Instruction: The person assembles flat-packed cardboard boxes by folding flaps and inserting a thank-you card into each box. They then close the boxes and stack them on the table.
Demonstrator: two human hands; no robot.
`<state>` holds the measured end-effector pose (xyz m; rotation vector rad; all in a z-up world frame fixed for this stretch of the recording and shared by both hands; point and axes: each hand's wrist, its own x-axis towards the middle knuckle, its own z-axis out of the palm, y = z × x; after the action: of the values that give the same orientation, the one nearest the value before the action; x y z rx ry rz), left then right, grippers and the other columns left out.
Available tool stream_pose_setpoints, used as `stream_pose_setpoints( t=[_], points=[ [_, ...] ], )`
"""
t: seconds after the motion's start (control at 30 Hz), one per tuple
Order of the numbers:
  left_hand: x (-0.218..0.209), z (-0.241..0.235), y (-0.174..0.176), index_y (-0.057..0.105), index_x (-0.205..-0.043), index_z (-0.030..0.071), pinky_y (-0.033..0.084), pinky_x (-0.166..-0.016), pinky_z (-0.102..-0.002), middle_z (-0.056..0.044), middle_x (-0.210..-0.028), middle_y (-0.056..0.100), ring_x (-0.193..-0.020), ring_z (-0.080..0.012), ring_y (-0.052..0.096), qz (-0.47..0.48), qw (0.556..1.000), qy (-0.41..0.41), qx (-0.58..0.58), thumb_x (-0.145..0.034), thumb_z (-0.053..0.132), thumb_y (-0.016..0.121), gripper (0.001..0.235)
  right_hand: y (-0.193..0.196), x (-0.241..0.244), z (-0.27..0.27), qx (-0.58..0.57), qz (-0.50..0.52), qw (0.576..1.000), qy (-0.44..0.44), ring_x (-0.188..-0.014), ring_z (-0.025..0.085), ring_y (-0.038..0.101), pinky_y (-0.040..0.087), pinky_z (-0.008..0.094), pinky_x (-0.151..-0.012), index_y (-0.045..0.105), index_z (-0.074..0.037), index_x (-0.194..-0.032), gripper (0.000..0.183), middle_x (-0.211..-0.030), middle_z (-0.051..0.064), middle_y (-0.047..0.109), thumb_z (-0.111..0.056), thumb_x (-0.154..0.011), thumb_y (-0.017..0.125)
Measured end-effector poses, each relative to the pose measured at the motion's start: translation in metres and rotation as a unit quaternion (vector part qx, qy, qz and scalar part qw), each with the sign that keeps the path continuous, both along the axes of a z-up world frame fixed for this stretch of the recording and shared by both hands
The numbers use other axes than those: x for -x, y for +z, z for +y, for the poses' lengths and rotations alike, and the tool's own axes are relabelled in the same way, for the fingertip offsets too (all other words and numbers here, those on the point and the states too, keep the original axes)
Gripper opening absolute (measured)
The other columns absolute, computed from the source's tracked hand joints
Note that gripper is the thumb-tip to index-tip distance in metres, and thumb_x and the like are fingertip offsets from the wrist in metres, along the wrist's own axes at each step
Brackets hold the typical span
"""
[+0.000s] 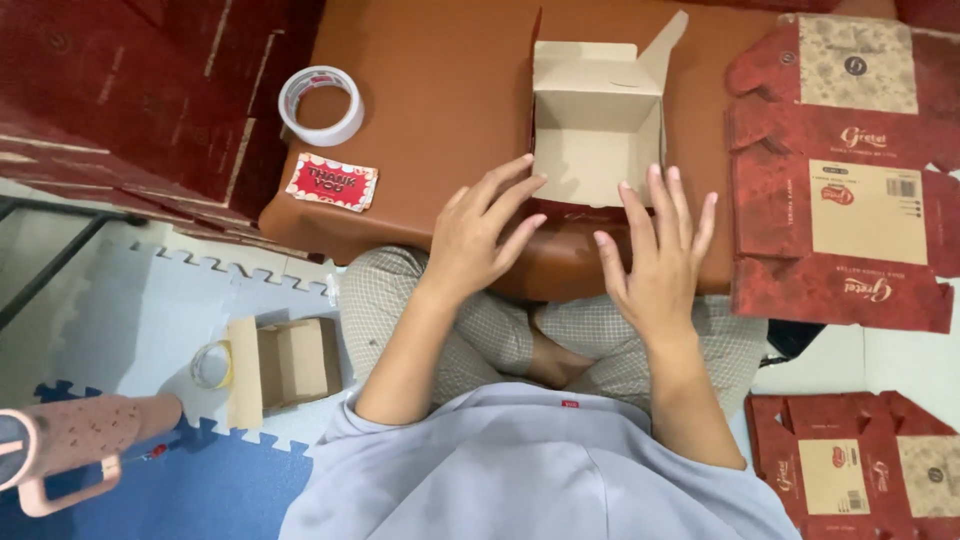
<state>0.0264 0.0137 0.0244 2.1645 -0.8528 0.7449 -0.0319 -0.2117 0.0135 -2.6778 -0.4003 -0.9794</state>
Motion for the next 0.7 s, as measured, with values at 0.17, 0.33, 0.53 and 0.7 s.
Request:
stream_pose_setpoints(
  t=[0.17, 0.33, 0.53, 0.7],
  points=[
    [0.007, 0.077, -0.017, 0.063, -0.135, 0.017, 0.043, -0.099, -0.043, -0.005, -0.127, 0.065, -0.116, -0.0277, 0.063, 0.029, 0.993, 0.115, 0.006, -0.101, 0.017, 0.061, 0.034, -0.014, -0.012, 0.063, -0.054, -0.054, 0.989, 0.125, -0.138, 0.042, 0.050, 0.034, 0.055, -0.115, 0.062, -0.002, -0.137, 0.042, -0.146, 0.024, 0.054, -0.023, -0.100, 0.063],
    [0.005, 0.160, -0.026, 0.062, -0.132, 0.006, 0.033, -0.110, -0.047, -0.012, -0.128, 0.064, -0.126, -0.0335, 0.056, 0.054, 0.970, 0.236, -0.011, -0.105, 0.006, 0.054, 0.028, -0.020, -0.056, 0.152, -0.082, -0.024, 0.956, 0.281, -0.135, 0.033, 0.056, 0.046, 0.042, -0.112, 0.062, -0.006, -0.138, 0.039, -0.144, 0.016, 0.058, -0.018, -0.101, 0.061],
    [-0.011, 0.201, -0.035, 0.068, -0.129, 0.012, 0.034, -0.110, -0.047, -0.008, -0.125, 0.067, -0.124, -0.0296, 0.060, 0.109, 0.965, 0.237, -0.037, -0.103, 0.020, 0.064, 0.027, -0.033, -0.109, 0.212, -0.046, 0.008, 0.939, 0.340, -0.122, 0.030, 0.064, 0.054, 0.040, -0.099, 0.070, -0.004, -0.124, 0.028, -0.127, 0.015, 0.069, -0.015, -0.099, 0.064],
    [-0.021, 0.208, -0.040, 0.075, -0.119, 0.015, 0.041, -0.102, -0.037, -0.002, -0.113, 0.073, -0.110, -0.0219, 0.067, 0.109, 0.970, 0.214, -0.031, -0.099, 0.023, 0.070, 0.022, -0.033, -0.119, 0.217, -0.023, 0.119, 0.947, 0.297, -0.104, 0.022, 0.066, 0.052, 0.037, -0.084, 0.075, -0.015, -0.111, 0.023, -0.112, 0.004, 0.073, -0.025, -0.091, 0.073]
  ],
)
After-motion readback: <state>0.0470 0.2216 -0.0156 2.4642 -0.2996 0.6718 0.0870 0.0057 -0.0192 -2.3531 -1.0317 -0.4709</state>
